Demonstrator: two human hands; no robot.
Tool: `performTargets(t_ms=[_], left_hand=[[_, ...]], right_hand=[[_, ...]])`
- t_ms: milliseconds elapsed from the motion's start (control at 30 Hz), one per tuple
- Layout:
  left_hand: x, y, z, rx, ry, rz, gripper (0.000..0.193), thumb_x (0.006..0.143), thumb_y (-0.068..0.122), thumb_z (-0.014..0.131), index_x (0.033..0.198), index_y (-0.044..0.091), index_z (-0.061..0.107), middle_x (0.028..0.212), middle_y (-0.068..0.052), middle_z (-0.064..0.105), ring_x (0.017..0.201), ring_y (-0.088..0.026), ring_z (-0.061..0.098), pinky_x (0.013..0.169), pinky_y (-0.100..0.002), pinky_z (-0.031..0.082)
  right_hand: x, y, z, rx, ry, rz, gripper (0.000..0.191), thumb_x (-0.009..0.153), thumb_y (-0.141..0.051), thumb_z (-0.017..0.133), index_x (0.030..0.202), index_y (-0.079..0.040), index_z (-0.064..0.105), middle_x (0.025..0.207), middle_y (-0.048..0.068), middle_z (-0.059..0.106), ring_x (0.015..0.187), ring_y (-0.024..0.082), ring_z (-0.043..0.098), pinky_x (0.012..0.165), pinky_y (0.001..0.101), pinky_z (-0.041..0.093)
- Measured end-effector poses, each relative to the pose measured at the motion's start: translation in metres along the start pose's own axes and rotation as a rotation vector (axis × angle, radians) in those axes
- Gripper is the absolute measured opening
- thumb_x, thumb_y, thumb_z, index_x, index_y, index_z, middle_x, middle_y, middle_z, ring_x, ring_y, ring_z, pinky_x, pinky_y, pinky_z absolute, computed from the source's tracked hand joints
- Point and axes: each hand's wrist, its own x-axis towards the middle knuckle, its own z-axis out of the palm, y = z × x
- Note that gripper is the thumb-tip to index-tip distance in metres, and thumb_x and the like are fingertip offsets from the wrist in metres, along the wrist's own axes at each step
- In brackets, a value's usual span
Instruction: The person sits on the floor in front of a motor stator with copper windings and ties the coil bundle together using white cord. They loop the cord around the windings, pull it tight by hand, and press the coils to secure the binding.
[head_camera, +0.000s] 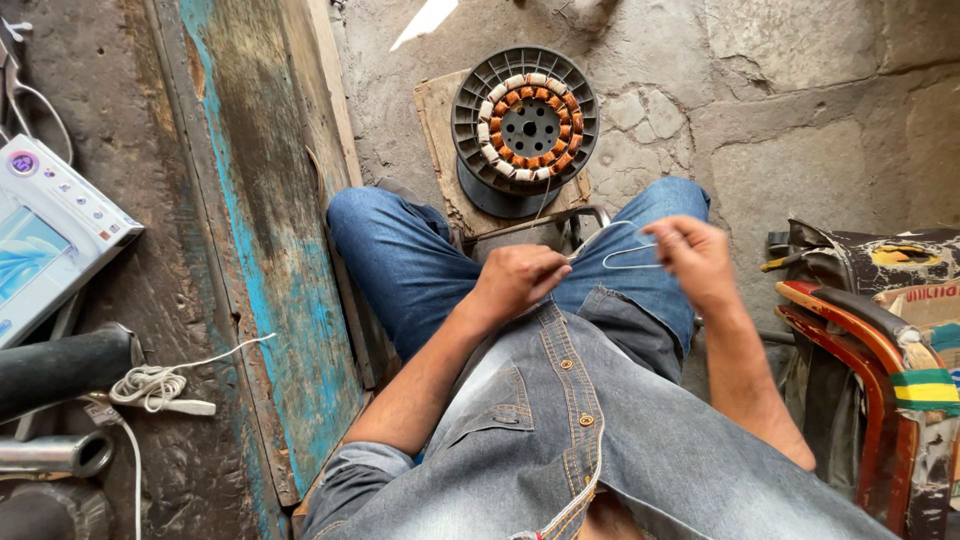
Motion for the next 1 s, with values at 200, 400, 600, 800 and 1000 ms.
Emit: performTargets(t_ms=[200,400,600,800,1000], left_hand=[[0.001,0.017,-0.04,-0.401,0.178,-0.332,0.014,0.099,0.017,0.071,0.107,0.006,0.074,0.081,-0.006,0.07,0.068,-0.018,0.067,0.062,-0.034,0.053],[0.012,0.027,-0.028,-0.421,0.208,0.113,0.06,0.091,0.018,0.078,0.142,0.0,0.051,0.123,-0.014,0.062,0.112,-0.022,0.062,0.092,-0.031,0.052],[0.002,-0.002,0.022,-0.925,-0.036,-0.396,0.031,0.098,0.018,0.074,0.123,0.002,0.066,0.097,-0.003,0.065,0.084,-0.008,0.06,0.073,-0.025,0.05],[-0.027,-0.045,-0.009,-0.915,0.393,-0.472,0.017,0.101,0.018,0.068,0.092,0.004,0.073,0.079,0.003,0.067,0.069,-0.005,0.055,0.061,-0.023,0.044],[-0.03,-0.048,-0.076,-0.586,0.88,-0.405,0.016,0.105,0.017,0.068,0.097,0.004,0.071,0.085,0.001,0.065,0.071,-0.005,0.05,0.062,-0.024,0.038]], right_hand=[[0.011,-0.003,-0.028,0.181,0.267,-0.004,0.014,0.108,-0.015,0.066,0.101,-0.004,0.072,0.066,-0.008,0.048,0.055,0.002,0.036,0.048,0.0208,0.026],[0.007,-0.009,0.05,0.144,-0.29,-0.098,0.012,0.102,-0.01,0.064,0.108,-0.002,0.072,0.08,-0.004,0.064,0.068,0.001,0.056,0.059,0.0177,0.046],[0.003,-0.033,0.069,0.217,-0.328,0.003,0.019,0.099,-0.009,0.067,0.117,-0.005,0.072,0.086,0.0,0.068,0.062,0.002,0.053,0.052,0.0184,0.042],[0.011,-0.038,0.002,0.133,-0.1,0.029,0.03,0.093,-0.006,0.072,0.123,-0.006,0.068,0.089,-0.006,0.064,0.064,0.0,0.048,0.051,0.016,0.035],[0.013,-0.018,-0.016,0.092,0.057,0.004,0.016,0.099,-0.009,0.072,0.114,-0.005,0.069,0.074,-0.009,0.051,0.059,0.0,0.039,0.05,0.0188,0.027]])
